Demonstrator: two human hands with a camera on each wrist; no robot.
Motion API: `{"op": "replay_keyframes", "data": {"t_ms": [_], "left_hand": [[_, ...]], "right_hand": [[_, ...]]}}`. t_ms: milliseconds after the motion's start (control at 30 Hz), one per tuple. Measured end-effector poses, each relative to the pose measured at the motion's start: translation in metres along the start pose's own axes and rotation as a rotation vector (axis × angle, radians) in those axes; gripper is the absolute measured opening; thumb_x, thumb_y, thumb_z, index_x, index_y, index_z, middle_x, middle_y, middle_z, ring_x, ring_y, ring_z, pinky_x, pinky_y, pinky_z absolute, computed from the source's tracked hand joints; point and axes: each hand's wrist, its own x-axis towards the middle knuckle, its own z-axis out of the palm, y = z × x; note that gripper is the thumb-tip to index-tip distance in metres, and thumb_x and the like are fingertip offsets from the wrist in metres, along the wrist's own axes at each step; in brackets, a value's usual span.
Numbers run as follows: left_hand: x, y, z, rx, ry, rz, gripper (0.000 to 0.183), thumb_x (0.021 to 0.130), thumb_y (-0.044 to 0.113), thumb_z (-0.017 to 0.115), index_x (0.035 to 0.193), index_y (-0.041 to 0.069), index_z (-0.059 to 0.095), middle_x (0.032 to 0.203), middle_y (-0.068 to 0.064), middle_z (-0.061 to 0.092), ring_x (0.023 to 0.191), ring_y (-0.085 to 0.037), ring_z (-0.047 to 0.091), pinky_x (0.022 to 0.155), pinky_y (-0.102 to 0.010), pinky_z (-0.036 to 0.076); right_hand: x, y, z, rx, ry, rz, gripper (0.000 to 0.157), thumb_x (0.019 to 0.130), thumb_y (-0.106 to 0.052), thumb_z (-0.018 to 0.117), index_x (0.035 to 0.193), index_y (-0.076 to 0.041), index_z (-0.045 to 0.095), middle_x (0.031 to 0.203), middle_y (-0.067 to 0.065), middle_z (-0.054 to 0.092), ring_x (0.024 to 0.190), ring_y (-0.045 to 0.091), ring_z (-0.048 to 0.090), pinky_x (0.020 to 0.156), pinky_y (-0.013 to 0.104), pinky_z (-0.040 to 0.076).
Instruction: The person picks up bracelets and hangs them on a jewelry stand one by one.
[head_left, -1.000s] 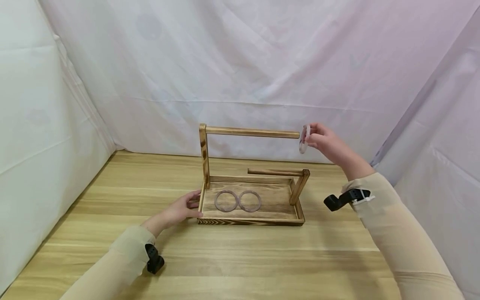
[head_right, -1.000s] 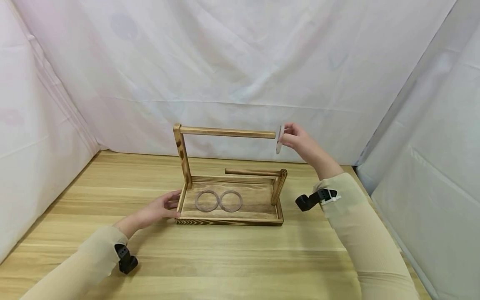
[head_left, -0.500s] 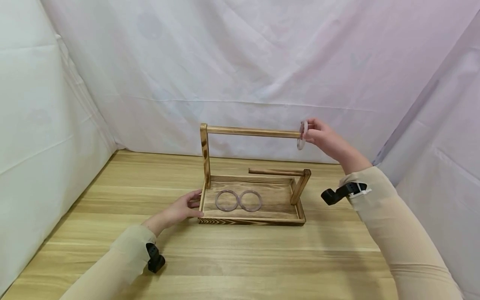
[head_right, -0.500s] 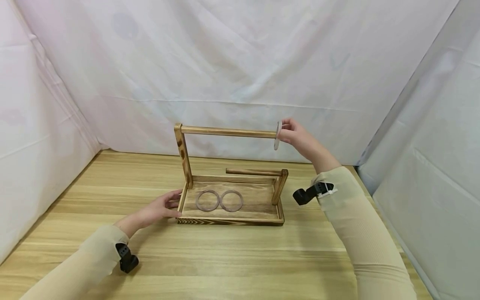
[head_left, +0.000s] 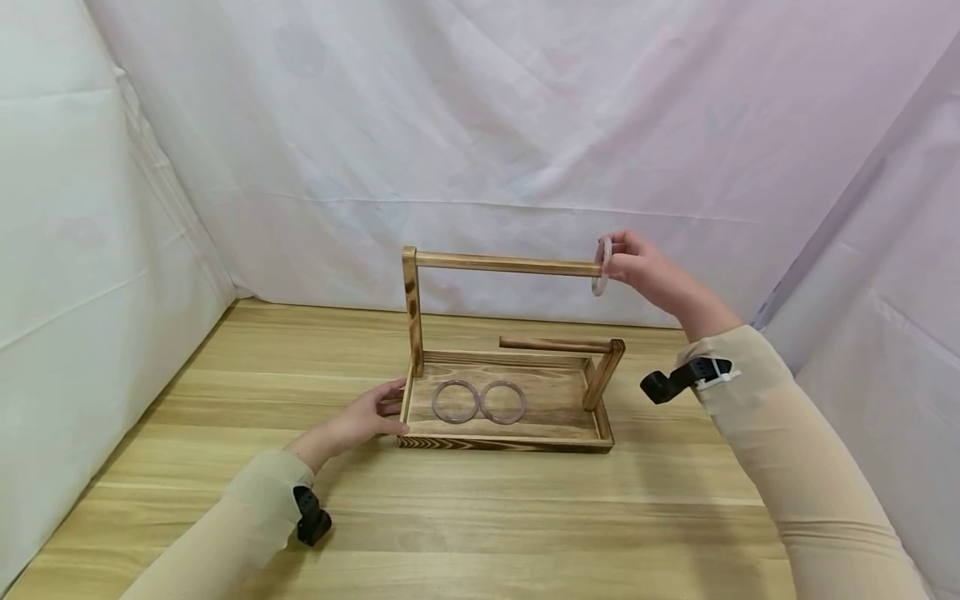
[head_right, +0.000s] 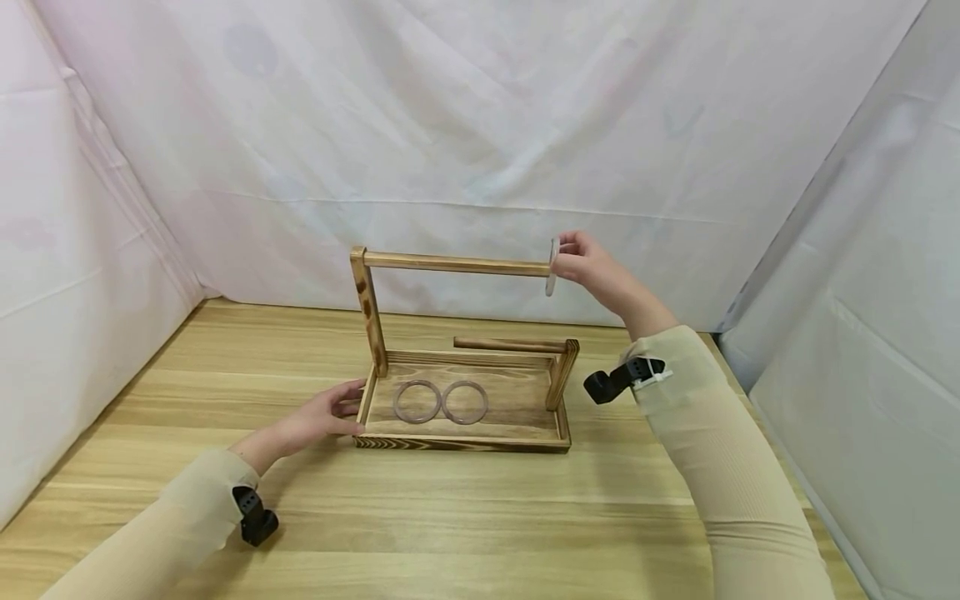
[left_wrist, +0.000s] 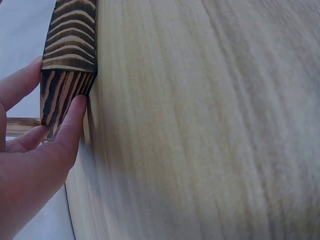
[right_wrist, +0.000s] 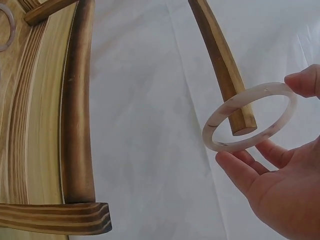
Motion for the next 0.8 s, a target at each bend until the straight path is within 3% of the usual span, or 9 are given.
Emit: {"op": "replay_keyframes", "data": {"t_ms": [100,433,800], "left_hand": [[0.0,0.0,0.001,-0.004,0.0,0.0,0.083,0.085,0.002,0.064,0.148,-0.005,0.011,0.148,-0.031,0.025,0.133,-0.046,0.031,0.104,-0.046,0.041],[0.0,0.0,0.003,0.0,0.001,-0.006,0.081,0.086,0.003,0.063,0.148,-0.004,0.011,0.148,-0.03,0.024,0.134,-0.046,0.03,0.106,-0.047,0.039],[0.001,-0.001,0.004,0.009,0.012,-0.009,0.082,0.085,0.003,0.065,0.148,-0.004,0.013,0.147,-0.03,0.026,0.134,-0.046,0.031,0.106,-0.048,0.039]], "right_hand": [[0.001,-0.003,0.001,-0.026,-0.003,0.001,0.036,0.088,-0.005,0.042,0.122,-0.001,0.032,0.111,0.01,0.04,0.098,0.012,0.048,0.108,0.044,0.03],[0.004,-0.009,0.003,-0.121,-0.011,-0.014,0.033,0.09,-0.008,0.042,0.122,-0.004,0.035,0.105,0.008,0.046,0.087,0.015,0.055,0.088,0.028,0.041],[0.009,-0.013,0.006,-0.176,0.0,0.005,0.039,0.093,-0.011,0.046,0.128,-0.001,0.033,0.118,0.014,0.043,0.096,0.015,0.048,0.085,0.031,0.039]]}}
